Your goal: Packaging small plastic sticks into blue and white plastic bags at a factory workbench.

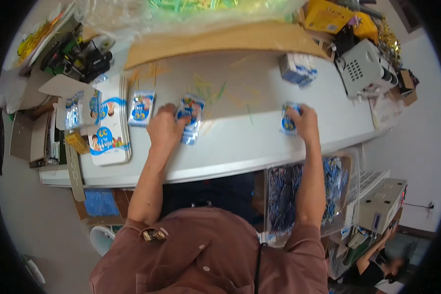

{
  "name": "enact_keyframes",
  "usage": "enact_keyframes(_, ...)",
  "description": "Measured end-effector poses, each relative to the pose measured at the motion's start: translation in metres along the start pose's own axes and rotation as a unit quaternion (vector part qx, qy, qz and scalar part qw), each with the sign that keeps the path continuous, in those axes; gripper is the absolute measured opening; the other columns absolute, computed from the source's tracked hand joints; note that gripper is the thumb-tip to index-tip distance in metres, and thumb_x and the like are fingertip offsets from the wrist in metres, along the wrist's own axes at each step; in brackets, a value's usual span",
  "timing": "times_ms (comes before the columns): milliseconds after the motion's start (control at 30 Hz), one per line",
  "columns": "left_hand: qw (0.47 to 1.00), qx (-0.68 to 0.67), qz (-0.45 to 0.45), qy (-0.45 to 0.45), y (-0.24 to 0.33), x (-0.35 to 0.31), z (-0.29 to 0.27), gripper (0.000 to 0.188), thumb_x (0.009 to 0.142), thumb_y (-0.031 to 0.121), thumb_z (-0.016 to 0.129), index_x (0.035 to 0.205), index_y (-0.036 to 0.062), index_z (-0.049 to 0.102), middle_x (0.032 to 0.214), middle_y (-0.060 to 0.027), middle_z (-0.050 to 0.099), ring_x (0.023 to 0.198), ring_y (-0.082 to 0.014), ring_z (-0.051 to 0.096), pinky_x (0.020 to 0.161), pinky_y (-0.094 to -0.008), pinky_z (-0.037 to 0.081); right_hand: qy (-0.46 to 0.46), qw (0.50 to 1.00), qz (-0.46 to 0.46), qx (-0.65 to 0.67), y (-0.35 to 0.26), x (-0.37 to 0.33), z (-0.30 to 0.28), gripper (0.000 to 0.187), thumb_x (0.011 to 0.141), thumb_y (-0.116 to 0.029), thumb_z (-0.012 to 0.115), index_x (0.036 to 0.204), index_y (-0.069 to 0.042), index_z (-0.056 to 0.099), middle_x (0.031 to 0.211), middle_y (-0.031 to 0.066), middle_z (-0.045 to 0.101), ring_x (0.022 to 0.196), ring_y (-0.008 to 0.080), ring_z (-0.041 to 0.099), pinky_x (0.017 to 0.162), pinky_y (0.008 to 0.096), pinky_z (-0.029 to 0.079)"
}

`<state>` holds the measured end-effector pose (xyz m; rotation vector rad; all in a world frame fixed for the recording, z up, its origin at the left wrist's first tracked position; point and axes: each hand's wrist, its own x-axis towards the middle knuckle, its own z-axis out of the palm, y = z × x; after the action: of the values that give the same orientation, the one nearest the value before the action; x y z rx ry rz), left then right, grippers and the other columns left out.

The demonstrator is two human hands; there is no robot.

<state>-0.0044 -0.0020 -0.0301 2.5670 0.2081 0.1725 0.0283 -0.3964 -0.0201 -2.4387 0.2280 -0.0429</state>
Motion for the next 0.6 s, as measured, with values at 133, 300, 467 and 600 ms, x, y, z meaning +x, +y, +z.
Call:
enact_keyframes(133, 0.998, -0.058, -0.030, 0.013, -0.018, 0.000, 0.003, 0.028, 0.070, 0.022, 0.081, 0.081, 0.0041, 0.063, 0.073, -0.0164, 0.067, 0.072, -0.0369, 0.067, 0.064, -0.0453, 0.051, 0.179, 0.965, -0.050, -0.186, 0.004, -0.014, 0.006, 0.045, 0.082, -0.032, 0.076, 0.108, 0.004, 0.065, 0.088, 0.0186, 0.068, 0.075, 0.0249, 0.064, 0.072, 0.0348, 0.052)
enact_keyframes(300, 0.995, -0.083, -0.020, 0.047, -0.026, -0.006, -0.002, 0.016, 0.082, 0.022, 0.073, 0.084, 0.0058, 0.074, 0.071, -0.0168, 0.068, 0.063, -0.0357, 0.066, 0.058, -0.0446, 0.050, 0.358, 0.916, -0.181, 0.026, -0.082, -0.017, -0.061, 0.020, 0.095, -0.013, 0.064, 0.109, 0.002, 0.065, 0.095, 0.0070, 0.067, 0.080, 0.0123, 0.060, 0.074, 0.0254, 0.049)
enact_keyframes(467, 0.998, -0.037, 0.032, 0.045, -0.021, -0.009, -0.012, 0.018, 0.089, 0.021, 0.064, 0.089, 0.0055, 0.074, 0.075, -0.0156, 0.069, 0.070, -0.0346, 0.066, 0.060, -0.0447, 0.051, 0.280, 0.859, -0.429, -0.002, -0.236, 0.024, -0.099, 0.018, 0.096, -0.008, 0.061, 0.107, 0.006, 0.065, 0.096, 0.0080, 0.067, 0.088, 0.0145, 0.062, 0.080, 0.0262, 0.049)
enact_keyframes(600, 0.986, -0.083, 0.095, 0.112, -0.023, -0.009, -0.013, 0.013, 0.086, 0.014, 0.065, 0.092, 0.0052, 0.073, 0.084, -0.0151, 0.070, 0.075, -0.0331, 0.064, 0.067, -0.0428, 0.051, 0.095, 0.845, -0.506, -0.143, -0.324, 0.127, -0.073, 0.022, 0.094, -0.011, 0.060, 0.111, 0.002, 0.064, 0.103, 0.0143, 0.065, 0.094, 0.0286, 0.064, 0.085, 0.0329, 0.049)
